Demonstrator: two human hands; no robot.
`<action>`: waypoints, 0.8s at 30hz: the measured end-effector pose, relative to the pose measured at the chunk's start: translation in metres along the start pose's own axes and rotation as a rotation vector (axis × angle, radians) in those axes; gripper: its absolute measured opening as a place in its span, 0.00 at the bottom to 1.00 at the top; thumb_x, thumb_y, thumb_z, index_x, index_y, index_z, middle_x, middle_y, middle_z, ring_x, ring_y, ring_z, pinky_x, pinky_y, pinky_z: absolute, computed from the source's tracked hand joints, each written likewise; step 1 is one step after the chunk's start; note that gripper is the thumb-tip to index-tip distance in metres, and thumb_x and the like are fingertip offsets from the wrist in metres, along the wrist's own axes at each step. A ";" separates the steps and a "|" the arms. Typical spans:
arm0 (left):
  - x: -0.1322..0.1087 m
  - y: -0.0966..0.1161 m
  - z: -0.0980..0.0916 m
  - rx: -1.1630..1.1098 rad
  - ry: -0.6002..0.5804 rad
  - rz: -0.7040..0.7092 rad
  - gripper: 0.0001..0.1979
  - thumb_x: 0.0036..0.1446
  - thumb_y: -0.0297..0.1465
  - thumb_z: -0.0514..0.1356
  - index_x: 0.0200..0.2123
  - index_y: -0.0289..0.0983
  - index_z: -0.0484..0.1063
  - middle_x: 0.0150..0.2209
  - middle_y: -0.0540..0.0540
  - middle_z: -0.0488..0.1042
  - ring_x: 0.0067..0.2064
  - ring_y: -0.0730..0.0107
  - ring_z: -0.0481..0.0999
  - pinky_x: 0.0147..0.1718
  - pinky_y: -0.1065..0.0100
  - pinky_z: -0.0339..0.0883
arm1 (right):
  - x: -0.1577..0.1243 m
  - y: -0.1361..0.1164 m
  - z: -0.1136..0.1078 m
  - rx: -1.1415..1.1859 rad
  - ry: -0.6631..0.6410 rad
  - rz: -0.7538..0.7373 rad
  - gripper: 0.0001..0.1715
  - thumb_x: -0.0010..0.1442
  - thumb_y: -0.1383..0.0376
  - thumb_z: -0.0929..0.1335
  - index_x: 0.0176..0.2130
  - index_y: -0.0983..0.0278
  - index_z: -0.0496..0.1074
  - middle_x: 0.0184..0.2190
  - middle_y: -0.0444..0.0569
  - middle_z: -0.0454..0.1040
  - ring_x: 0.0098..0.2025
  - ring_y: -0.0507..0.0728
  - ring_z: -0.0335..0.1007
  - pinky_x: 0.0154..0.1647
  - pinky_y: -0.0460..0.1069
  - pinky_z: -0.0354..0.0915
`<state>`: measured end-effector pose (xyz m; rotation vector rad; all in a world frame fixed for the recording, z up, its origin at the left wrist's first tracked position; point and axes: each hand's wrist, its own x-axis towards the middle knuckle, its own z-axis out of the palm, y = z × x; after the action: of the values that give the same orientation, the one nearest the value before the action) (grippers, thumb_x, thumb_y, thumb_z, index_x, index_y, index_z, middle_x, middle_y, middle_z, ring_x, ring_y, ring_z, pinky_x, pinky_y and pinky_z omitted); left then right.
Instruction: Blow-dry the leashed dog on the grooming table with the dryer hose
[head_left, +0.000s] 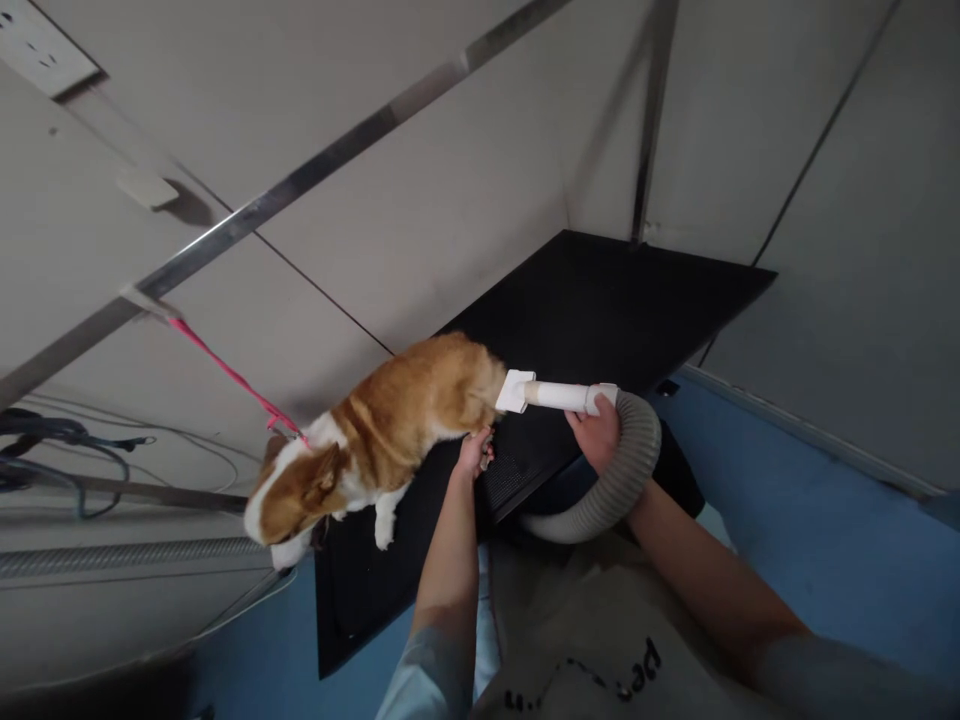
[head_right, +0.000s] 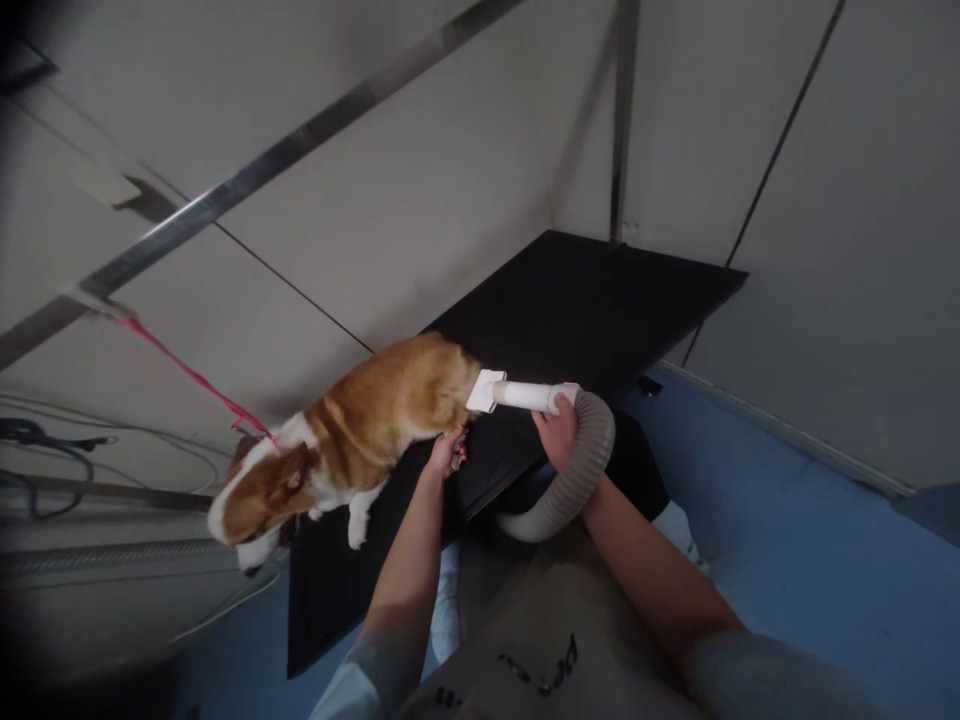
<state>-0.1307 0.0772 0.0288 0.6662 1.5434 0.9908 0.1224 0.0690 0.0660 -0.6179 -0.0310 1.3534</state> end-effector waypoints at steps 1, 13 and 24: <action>0.000 0.000 0.000 0.017 0.002 0.002 0.26 0.47 0.51 0.73 0.34 0.35 0.72 0.16 0.58 0.61 0.16 0.78 0.61 0.17 0.73 0.56 | 0.004 0.001 -0.005 0.021 0.060 0.022 0.18 0.53 0.59 0.73 0.44 0.53 0.69 0.45 0.38 0.80 0.55 0.54 0.80 0.63 0.60 0.75; -0.015 0.004 0.004 0.155 0.080 -0.003 0.21 0.51 0.47 0.70 0.28 0.39 0.65 0.15 0.57 0.59 0.16 0.78 0.59 0.16 0.73 0.54 | 0.011 -0.006 -0.018 0.050 0.155 0.093 0.18 0.53 0.60 0.72 0.45 0.52 0.70 0.45 0.39 0.79 0.52 0.54 0.79 0.65 0.61 0.74; -0.143 -0.048 -0.122 0.489 -0.031 -0.002 0.22 0.44 0.47 0.71 0.27 0.40 0.65 0.18 0.58 0.58 0.18 0.78 0.56 0.16 0.72 0.52 | 0.004 -0.023 0.045 0.021 -0.061 0.154 0.16 0.52 0.67 0.73 0.42 0.53 0.73 0.42 0.35 0.81 0.52 0.55 0.79 0.65 0.61 0.73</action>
<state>-0.2142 -0.0951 0.0598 1.0112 1.7739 0.5951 0.1272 0.0884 0.1123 -0.5699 -0.0189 1.5200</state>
